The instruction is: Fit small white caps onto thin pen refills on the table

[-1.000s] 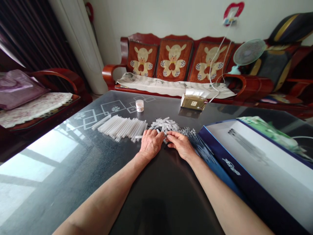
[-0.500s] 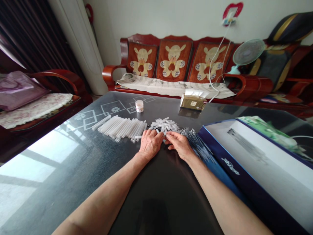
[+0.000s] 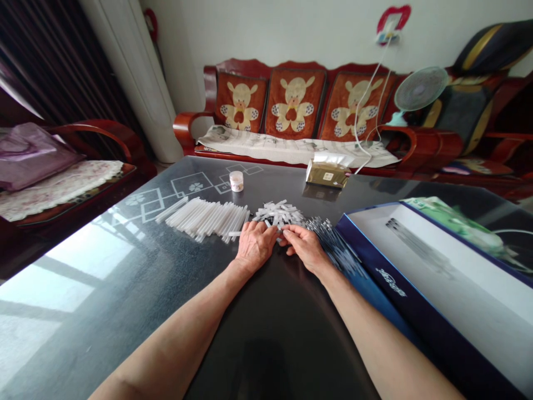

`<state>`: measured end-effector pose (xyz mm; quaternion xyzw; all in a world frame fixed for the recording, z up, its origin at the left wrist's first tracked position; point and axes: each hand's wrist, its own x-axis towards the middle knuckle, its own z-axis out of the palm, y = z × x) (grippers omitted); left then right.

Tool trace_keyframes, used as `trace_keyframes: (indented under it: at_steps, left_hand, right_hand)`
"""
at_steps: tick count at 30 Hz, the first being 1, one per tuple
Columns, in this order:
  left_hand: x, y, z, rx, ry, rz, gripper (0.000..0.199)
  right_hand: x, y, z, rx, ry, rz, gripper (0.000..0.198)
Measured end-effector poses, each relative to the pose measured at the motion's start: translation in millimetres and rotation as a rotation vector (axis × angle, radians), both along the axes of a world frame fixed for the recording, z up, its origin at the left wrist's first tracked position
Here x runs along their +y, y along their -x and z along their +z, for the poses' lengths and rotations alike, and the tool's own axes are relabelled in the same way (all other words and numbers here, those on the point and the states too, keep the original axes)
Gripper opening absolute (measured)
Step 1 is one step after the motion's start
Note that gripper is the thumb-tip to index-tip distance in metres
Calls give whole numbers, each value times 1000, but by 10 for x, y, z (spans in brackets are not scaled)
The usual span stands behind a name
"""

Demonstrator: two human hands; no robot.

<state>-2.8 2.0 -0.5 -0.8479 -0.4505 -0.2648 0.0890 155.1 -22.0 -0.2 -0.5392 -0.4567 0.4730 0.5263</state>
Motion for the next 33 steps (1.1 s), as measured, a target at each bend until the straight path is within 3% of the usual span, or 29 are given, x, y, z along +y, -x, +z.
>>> trace_keyframes:
  at_steps: [6,14,33]
  left_hand:
    - [3,2,-5,6,-24,-9,31]
    - [8,10,-2,-6,-10,-15,31]
    - [-10,2,16,13,1,-3,30]
  right_hand:
    - [-3,15,2,-95,-5,-24,33]
    - [-6,15,21,-23,0,-2,36]
    - [8,-5,-29,-119,7,-5,33]
